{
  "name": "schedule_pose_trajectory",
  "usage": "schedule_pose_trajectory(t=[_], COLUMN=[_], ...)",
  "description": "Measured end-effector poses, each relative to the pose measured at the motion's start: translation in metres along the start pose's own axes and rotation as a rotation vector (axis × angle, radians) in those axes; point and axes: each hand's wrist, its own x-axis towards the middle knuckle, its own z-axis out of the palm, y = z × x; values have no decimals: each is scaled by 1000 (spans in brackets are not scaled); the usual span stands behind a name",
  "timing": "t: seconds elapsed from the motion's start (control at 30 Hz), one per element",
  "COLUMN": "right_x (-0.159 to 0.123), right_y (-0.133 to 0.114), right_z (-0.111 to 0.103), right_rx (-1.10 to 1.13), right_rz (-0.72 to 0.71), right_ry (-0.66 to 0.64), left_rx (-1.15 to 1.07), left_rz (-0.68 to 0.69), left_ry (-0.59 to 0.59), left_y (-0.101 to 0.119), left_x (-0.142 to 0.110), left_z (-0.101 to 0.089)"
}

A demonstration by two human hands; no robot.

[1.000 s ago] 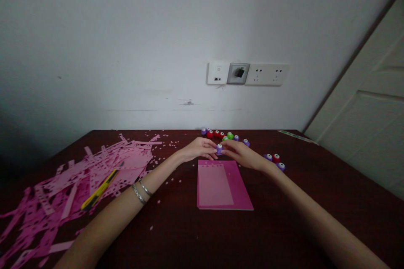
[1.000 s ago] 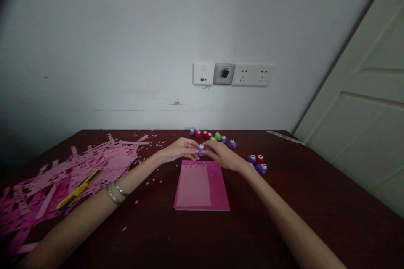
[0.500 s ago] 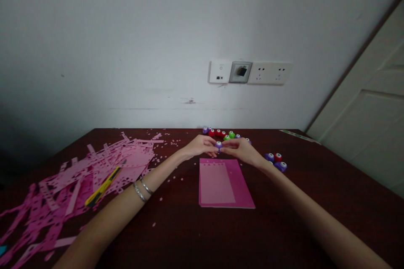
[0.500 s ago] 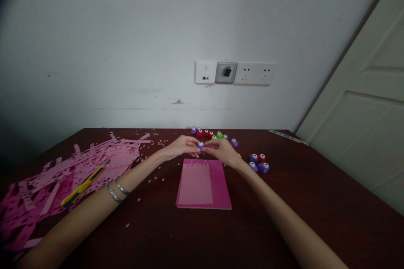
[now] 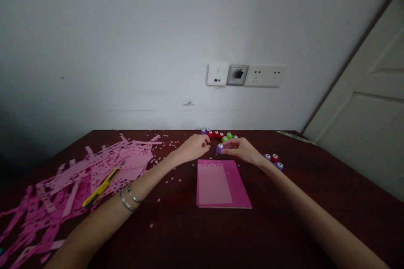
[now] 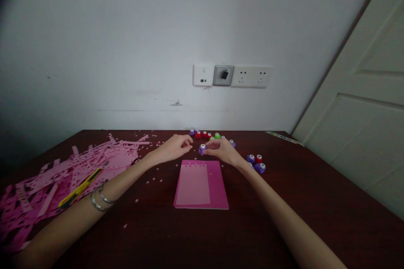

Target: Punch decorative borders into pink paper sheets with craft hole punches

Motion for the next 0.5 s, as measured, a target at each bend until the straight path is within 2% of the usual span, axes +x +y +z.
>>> schedule_pose_trajectory(t=[0.07,0.17,0.2,0.37,0.5], right_x=[-1,-4,-6,-11,-11], right_y=[3,9,11,22,25], right_z=[1,4,5,8,13], right_rx=[-55,-155,-187,-321,-341], right_rz=[-17,-34,-41,-84,-112], right_ry=[10,2,-3,-28,-45], left_rx=[164,260,272,304,331], left_rz=[99,324,361,332,389], left_ry=[-39,-241,-292,-421,-398], left_y=[7,16,18,19,20], left_x=[-16,-44,-53,-77,-86], left_z=[5,19,24,36,41])
